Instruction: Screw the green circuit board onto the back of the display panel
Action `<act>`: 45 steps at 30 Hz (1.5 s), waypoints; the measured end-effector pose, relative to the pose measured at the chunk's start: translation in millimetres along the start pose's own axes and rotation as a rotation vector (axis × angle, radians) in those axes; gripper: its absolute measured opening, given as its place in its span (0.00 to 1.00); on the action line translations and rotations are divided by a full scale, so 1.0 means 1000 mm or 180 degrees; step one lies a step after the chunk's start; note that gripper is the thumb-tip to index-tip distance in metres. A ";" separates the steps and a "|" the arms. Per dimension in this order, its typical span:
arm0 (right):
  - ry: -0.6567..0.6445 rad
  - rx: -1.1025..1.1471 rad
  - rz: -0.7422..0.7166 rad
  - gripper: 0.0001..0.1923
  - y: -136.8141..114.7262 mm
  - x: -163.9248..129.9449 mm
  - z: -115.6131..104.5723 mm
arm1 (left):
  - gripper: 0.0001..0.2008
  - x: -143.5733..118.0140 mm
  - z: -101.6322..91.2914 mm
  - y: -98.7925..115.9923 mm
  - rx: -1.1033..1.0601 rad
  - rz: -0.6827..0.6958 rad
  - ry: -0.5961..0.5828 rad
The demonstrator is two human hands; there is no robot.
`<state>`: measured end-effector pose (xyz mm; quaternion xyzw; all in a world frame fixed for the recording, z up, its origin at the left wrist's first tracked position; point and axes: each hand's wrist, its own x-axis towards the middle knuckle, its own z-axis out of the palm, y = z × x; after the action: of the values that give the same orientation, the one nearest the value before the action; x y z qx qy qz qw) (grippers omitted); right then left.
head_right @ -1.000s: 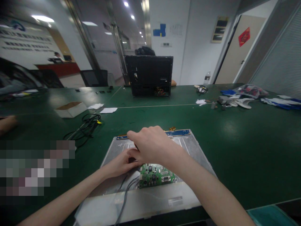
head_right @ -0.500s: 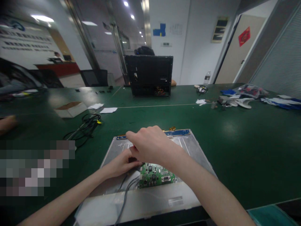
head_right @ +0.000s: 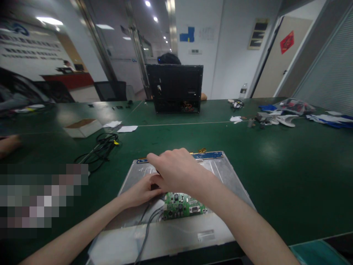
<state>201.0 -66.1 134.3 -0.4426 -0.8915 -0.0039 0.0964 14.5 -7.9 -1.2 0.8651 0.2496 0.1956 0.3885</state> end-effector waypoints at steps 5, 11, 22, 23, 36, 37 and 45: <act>0.0081 0.0081 -0.0050 0.07 0.000 -0.002 0.000 | 0.05 0.002 -0.001 -0.001 -0.0071 0.0093 -0.0087; 0.0010 0.0030 0.0084 0.08 0.002 0.001 0.001 | 0.06 0.000 -0.001 -0.003 -0.0119 0.0143 -0.0112; -0.0037 0.0037 0.0141 0.07 0.013 -0.004 -0.006 | 0.06 -0.001 -0.003 0.004 0.0010 0.0043 -0.0052; -0.0053 0.0032 0.0145 0.08 0.013 -0.003 -0.006 | 0.06 -0.001 -0.004 0.005 0.0005 0.0021 -0.0066; 0.0003 0.0044 0.0143 0.07 0.013 -0.003 -0.006 | 0.06 -0.001 -0.006 0.008 -0.0002 0.0044 -0.0034; 0.0013 0.0043 0.0149 0.07 0.013 -0.003 -0.006 | 0.06 -0.001 -0.006 0.008 0.0023 0.0028 -0.0043; 0.0097 -0.0032 0.0194 0.07 0.017 -0.005 -0.010 | 0.07 0.001 -0.004 0.003 0.0315 -0.0072 0.0593</act>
<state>219.1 -60.1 141.8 -0.4700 -0.8760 -0.0122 0.1079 14.3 -7.2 3.7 0.8585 0.3037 0.2582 0.3226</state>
